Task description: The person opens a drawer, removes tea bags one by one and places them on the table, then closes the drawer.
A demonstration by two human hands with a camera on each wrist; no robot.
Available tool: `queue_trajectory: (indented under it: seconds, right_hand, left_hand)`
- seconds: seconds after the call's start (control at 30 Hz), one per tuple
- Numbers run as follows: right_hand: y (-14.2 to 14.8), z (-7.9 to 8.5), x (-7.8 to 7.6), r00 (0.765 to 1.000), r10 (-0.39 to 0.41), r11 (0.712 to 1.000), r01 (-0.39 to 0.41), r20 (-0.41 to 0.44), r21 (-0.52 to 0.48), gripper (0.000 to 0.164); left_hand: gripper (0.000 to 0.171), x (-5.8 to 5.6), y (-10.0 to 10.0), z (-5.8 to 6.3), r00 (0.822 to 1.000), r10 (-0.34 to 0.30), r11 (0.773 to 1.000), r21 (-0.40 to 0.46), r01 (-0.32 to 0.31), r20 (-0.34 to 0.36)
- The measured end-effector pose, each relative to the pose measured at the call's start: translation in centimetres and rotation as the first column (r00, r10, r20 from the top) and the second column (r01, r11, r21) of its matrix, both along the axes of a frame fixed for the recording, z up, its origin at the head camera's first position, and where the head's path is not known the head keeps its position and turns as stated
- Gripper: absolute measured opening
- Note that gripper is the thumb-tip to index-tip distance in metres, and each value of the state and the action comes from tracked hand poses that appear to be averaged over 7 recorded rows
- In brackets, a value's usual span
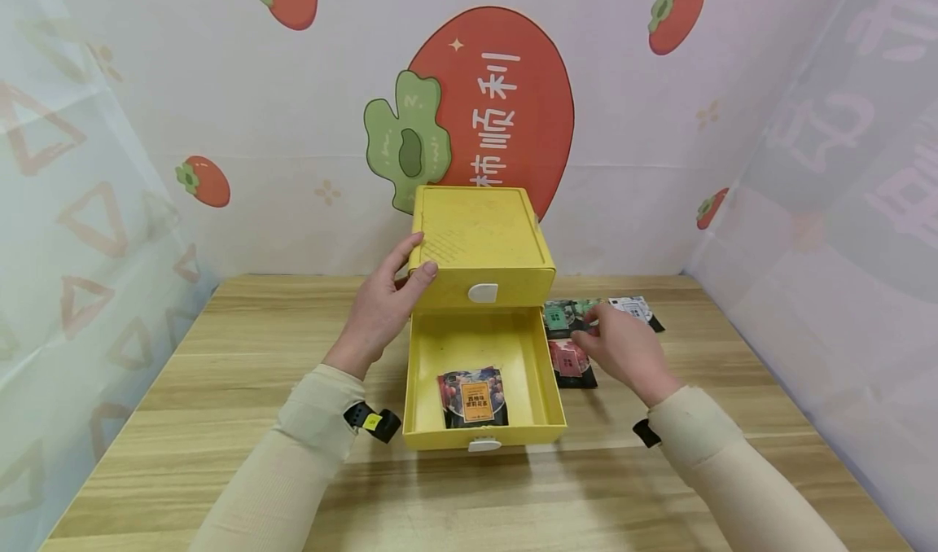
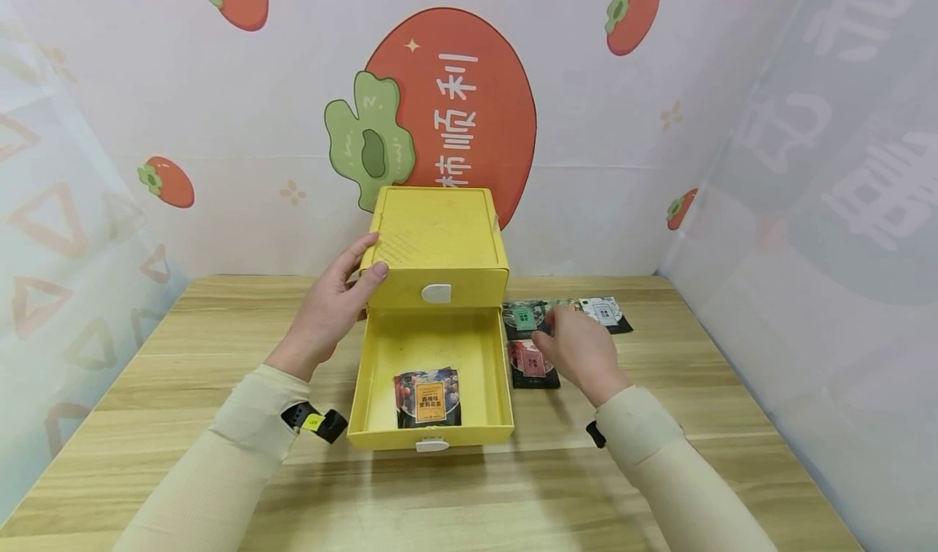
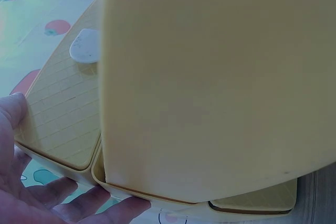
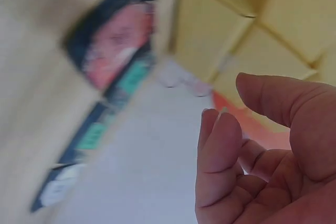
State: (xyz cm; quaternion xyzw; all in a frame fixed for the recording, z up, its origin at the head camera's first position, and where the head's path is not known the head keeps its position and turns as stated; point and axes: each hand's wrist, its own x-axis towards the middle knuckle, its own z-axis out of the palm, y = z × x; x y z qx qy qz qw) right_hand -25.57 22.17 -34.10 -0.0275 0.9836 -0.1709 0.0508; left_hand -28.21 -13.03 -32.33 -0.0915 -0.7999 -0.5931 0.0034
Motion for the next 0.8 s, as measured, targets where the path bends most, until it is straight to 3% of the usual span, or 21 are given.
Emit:
queue_trajectory:
  seconds: [0.27,0.47,0.63,0.8]
  right_hand:
    - [-3.3,4.0,2.0,0.991,0.061,0.997,-0.066,-0.122,-0.039,0.031]
    - [-6.5,6.0,3.0,0.971,0.18,0.982,-0.186,-0.158,-0.025,0.026]
    - [-8.7,6.7,3.3,0.948,0.3,0.953,-0.294,-0.108,0.074,0.033]
    - [-10.7,6.4,3.1,0.923,0.385,0.902,-0.376,-0.001,0.211,0.042]
  left_hand:
    - [0.068,0.0,0.0,-0.1,1.0,0.0,1.0,0.002,0.0,-0.006]
    - [0.068,0.0,-0.1,0.0,1.0,0.004,1.0,-0.004,-0.004,-0.003]
    - [0.068,0.0,-0.1,0.0,1.0,0.001,1.0,-0.002,-0.002,-0.003]
    - [0.067,0.0,-0.1,-0.1,1.0,-0.004,1.0,-0.003,0.004,-0.002]
